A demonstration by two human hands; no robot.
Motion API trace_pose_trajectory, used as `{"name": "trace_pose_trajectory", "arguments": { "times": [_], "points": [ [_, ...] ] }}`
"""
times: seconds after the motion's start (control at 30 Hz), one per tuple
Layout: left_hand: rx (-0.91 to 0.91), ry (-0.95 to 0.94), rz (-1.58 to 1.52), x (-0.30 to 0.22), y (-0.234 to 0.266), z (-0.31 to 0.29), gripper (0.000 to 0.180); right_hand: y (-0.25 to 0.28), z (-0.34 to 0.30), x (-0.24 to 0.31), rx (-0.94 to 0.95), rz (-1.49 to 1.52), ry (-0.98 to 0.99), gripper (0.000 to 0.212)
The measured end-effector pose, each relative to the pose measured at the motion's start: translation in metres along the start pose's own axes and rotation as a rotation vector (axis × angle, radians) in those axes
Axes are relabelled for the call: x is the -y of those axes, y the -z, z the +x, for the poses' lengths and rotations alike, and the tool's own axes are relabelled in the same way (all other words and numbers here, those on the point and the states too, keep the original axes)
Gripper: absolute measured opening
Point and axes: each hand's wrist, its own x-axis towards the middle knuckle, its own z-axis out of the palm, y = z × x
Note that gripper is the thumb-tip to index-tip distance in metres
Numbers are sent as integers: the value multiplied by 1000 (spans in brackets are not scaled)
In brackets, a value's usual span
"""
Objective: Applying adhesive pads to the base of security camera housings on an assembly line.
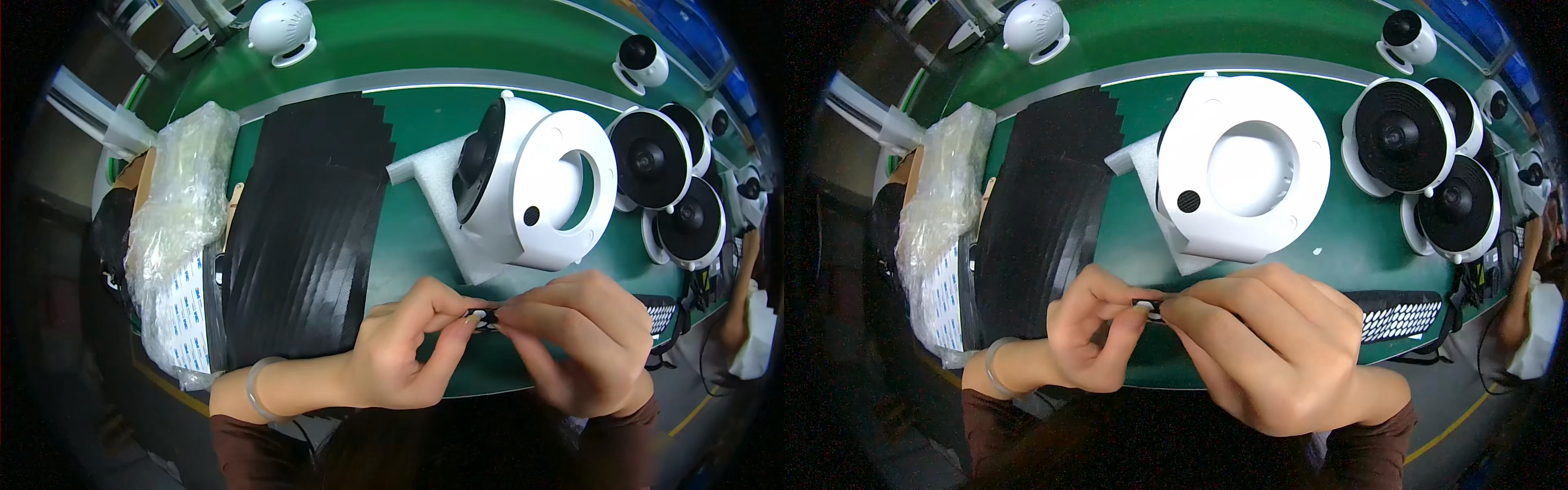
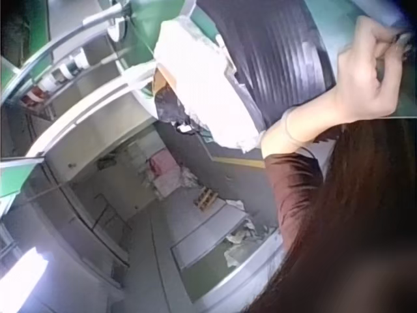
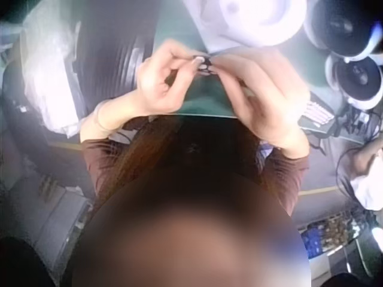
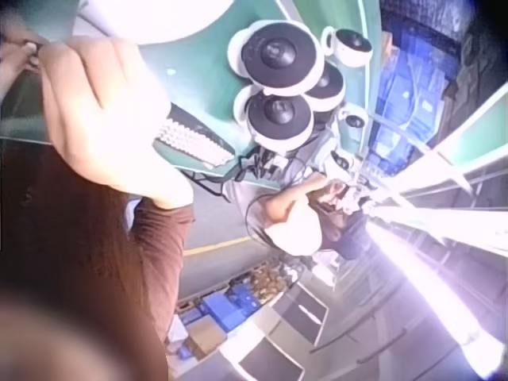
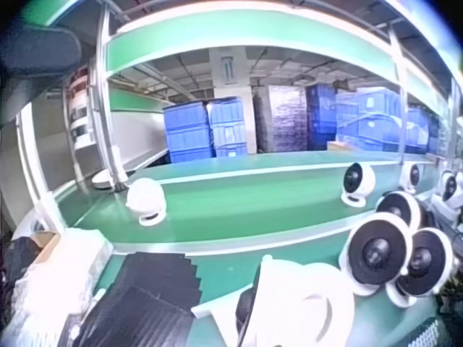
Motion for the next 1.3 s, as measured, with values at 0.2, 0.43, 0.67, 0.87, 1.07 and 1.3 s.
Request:
{"name": "trace_pose_trajectory", "arguments": {
  "times": [0.2, 0.43, 0.67, 0.87, 1.07, 1.3],
  "points": [
    [-17, -12, 0, 4, 0, -4, 10, 2, 5, 4, 55, -65, 32, 23],
    [-21, -48, 31, 0, 1, -2, 9, 4, 6, 10, 76, -28, -99, 18],
    [-11, -21, 32, -1, -1, -2, 9, 0, 6, 9, 69, -94, -57, 19],
    [-102, 181, -90, -2, -4, 1, 6, 1, -4, 13, 15, -40, -9, 21],
    [-61, 48, 13, -4, -2, 1, 6, -3, 0, 2, -47, -27, -13, 20],
    [-58, 50, 36, -4, -1, 1, 6, -5, -1, 1, -27, -41, 19, 18]
  ]
}}
